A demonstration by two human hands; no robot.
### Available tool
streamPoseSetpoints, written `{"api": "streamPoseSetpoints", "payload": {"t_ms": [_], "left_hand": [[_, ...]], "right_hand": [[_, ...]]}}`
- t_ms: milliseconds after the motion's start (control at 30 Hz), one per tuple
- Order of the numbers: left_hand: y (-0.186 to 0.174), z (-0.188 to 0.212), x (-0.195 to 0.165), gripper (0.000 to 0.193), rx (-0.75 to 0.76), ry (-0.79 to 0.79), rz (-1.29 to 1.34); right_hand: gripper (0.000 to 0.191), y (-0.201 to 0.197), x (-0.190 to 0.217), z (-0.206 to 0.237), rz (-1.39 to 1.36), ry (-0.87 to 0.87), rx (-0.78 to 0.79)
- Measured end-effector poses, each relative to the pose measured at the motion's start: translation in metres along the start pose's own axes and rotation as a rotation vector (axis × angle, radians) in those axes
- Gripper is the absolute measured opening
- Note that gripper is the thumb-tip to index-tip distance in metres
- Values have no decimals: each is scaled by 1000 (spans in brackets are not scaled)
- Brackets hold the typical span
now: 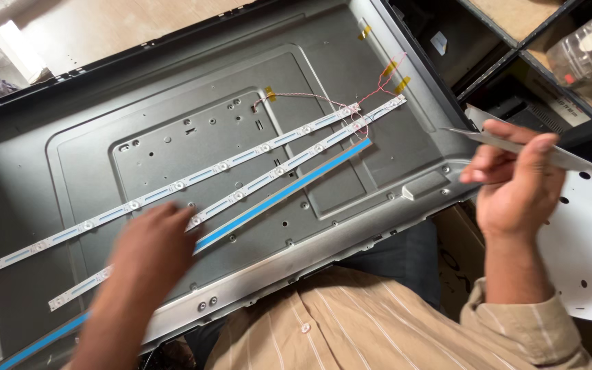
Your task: The person is installing LED light strips onto the back panel of a television. They use a utility knife to cut the strips to size and carefully position them in parallel rows, securing them with adhesive.
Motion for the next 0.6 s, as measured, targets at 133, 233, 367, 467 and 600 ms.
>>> {"api": "streamPoseSetpoints", "payload": {"t_ms": [133,233,367,467,600], "left_hand": [[-3,-71,-110,18,-369,416,196],[5,-107,-166,26,-551,513,98],[8,-123,-191,42,-687,517,-47],[5,-132,-186,29,-655,487,70],[-3,-148,-169,18,-523,422,557]], "right_hand": [[32,15,-32,-3,-85,177,22],[27,27,-39,-2,39,213,53],[27,37,-42,0,89,265,110],[30,37,-46,-1,69,312,99],[29,34,-45,-6,32,279,70]]}}
Point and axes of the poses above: each hand's wrist, its own z-axis away from the middle knuckle, its own y-axis out of the palm, x = y × z, the point moved 8 cm from there along -z, towards the middle knuckle, and after that the axes turned 14 degrees about y, right-handed, at the moved point
